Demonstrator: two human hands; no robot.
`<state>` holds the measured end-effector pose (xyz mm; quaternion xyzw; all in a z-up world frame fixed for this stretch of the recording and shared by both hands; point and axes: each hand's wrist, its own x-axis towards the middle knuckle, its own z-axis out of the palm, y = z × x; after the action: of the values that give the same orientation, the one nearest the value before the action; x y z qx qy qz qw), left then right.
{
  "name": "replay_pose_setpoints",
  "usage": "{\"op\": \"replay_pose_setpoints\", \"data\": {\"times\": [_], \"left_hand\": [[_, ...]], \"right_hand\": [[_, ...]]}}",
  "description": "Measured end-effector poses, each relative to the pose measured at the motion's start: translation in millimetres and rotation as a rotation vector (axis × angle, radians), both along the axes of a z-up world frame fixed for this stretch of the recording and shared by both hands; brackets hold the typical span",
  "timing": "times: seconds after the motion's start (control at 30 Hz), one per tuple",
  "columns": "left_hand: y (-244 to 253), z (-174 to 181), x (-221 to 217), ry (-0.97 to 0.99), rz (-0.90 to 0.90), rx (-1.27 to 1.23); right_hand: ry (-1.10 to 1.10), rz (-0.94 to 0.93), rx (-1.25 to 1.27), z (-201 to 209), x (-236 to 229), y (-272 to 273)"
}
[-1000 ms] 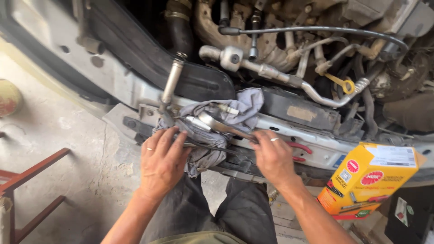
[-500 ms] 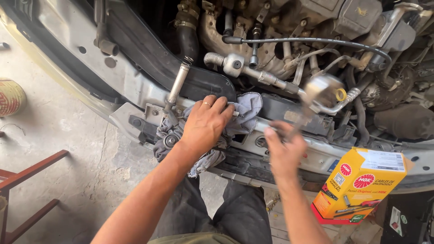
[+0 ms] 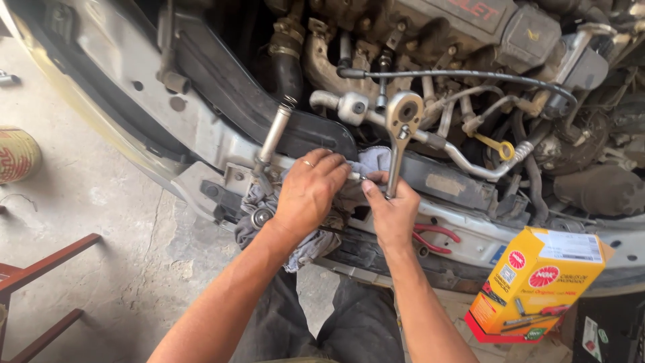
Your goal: Replacing spark plugs in a car engine using a ratchet and socket set.
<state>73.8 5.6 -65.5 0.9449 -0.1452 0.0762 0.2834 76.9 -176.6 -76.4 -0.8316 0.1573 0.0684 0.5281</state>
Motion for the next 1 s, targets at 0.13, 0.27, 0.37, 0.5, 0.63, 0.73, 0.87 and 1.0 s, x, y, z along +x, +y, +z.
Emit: {"op": "replay_pose_setpoints", "data": {"times": [0.13,0.27,0.37,0.5,0.63,0.73,0.87,1.0], "left_hand": [[2,11,-3,-0.048,-0.009,-0.039],[12,24,-15,-0.115,0.051,-0.006],[19,32,-23,-0.075,0.144,-0.104],[33,49,-28,0.093,0.417,-0.559],[75,40,-34,0.175,0.682,-0.697],[89,50,-21,0.441,0.811,-0.834],[91,49,2,0.598,0.805,-0.7],[91,42,18,0.526,0.644,-0.274]], "right_hand": [[-0.044,0.021,0.081,1,-2,-4],[-0.102,0.071,0.085,21,-2,11],[-0.121,0.087,0.134,40,3,28],[-0.138,0.103,0.244,37,0,40],[-0.089,0.11,0.224,33,-7,31],[-0.056,0.101,0.19,29,-10,26],[0.01,0.161,0.021,31,-20,19],[0.034,0.221,-0.082,32,-32,7]]}}
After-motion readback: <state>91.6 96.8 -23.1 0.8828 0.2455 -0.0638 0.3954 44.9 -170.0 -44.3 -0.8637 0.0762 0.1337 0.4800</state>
